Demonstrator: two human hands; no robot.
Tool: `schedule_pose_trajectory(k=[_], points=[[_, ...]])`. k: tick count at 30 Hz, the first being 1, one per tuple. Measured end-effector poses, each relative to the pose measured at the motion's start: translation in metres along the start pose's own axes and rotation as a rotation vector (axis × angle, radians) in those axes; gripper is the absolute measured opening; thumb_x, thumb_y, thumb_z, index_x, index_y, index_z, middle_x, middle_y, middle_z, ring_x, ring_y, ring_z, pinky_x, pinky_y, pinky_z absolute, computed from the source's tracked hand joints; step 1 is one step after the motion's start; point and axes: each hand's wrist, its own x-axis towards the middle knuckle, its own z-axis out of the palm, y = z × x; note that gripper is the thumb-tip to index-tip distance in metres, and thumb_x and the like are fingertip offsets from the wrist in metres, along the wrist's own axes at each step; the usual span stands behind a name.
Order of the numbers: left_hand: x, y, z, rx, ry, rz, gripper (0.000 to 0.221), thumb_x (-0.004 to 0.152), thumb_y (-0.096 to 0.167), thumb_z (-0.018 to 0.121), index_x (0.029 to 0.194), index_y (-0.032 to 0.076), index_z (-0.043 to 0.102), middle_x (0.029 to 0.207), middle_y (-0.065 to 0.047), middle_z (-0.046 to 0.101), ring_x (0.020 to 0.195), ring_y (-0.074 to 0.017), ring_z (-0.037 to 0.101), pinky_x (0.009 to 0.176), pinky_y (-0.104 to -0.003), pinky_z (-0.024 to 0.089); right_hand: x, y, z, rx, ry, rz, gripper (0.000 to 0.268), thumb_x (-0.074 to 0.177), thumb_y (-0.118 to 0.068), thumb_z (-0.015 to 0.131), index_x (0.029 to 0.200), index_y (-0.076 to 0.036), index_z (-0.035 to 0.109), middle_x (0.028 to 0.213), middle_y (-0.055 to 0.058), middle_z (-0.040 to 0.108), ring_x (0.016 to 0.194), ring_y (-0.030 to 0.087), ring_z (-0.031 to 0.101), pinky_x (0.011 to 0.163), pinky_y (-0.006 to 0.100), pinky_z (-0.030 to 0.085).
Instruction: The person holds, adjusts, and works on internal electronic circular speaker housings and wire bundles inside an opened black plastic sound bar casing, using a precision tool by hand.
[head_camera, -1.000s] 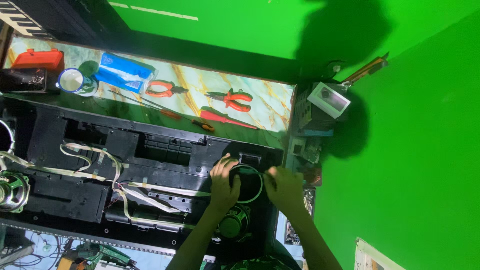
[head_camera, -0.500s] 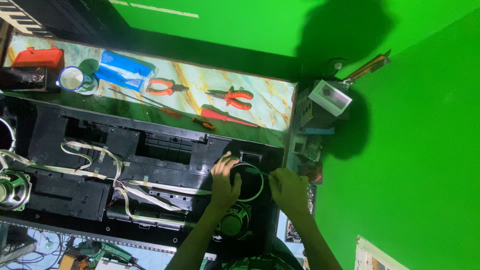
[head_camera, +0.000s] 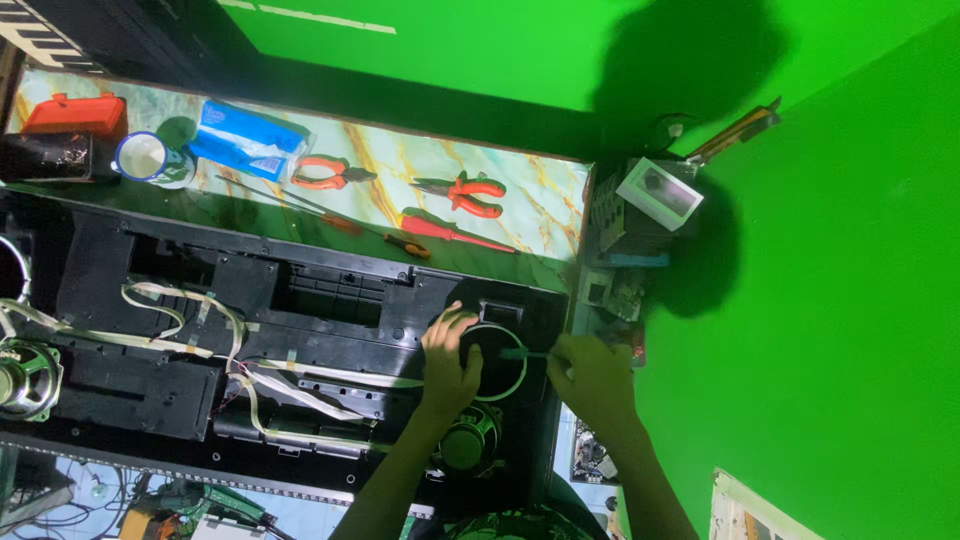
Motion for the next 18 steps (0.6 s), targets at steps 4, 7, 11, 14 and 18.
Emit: schedule_pose_trajectory(k=[4,7,11,14,18], points=[[0.001,0.001,0.0,-0.001,0.005,-0.002,0.047,0.087,0.003,0.059,0.134,0.006,0.053,0.142,-0.021,0.056,0.143,-0.0357,0.046,0.115,-0.049,0.029,0.017,-0.006,0.001,-0.083,-0.095,0.061,0.015,0.091,-0.028,0.068,0.083,-0.015,0.064,0.074,0.003,0.064,0.076,0.023,0.064,0.078,0.043,0.038],[0.0,0.002,-0.001,-0.008,-0.013,-0.024,0.047,0.086,0.003,0.06,0.133,0.006,0.055,0.141,-0.02,0.056,0.142,-0.036,0.047,0.115,-0.049,0.029,0.015,-0.007,0.001,-0.074,0.062,-0.015,0.013,0.089,-0.025,0.067,0.083,-0.013,0.063,0.073,0.004,0.066,0.077,0.026,0.065,0.076,0.047,0.037],[0.001,0.002,-0.002,-0.006,-0.022,-0.026,0.045,0.086,0.003,0.059,0.131,0.005,0.056,0.14,-0.02,0.057,0.142,-0.036,0.047,0.116,-0.049,0.029,-0.002,0.004,-0.011,0.102,-0.15,0.207,0.015,0.089,-0.027,0.067,0.09,-0.012,0.064,0.082,0.007,0.068,0.08,0.028,0.067,0.077,0.047,0.044],[0.002,0.003,-0.002,-0.009,-0.028,-0.052,0.044,0.086,0.004,0.06,0.13,0.005,0.057,0.139,-0.019,0.059,0.143,-0.0359,0.047,0.116,-0.049,0.029,-0.012,0.007,-0.014,0.058,-0.223,0.18,0.015,0.086,-0.025,0.068,0.091,-0.011,0.067,0.084,0.009,0.071,0.083,0.029,0.069,0.081,0.049,0.043],[0.002,0.007,-0.004,-0.041,-0.031,-0.071,0.043,0.086,0.003,0.06,0.13,0.004,0.058,0.139,-0.018,0.06,0.144,-0.037,0.047,0.117,-0.05,0.032,-0.009,0.005,-0.006,0.214,-0.123,0.078,0.013,0.091,-0.025,0.063,0.092,-0.012,0.067,0.086,0.008,0.071,0.083,0.026,0.069,0.077,0.042,0.049]])
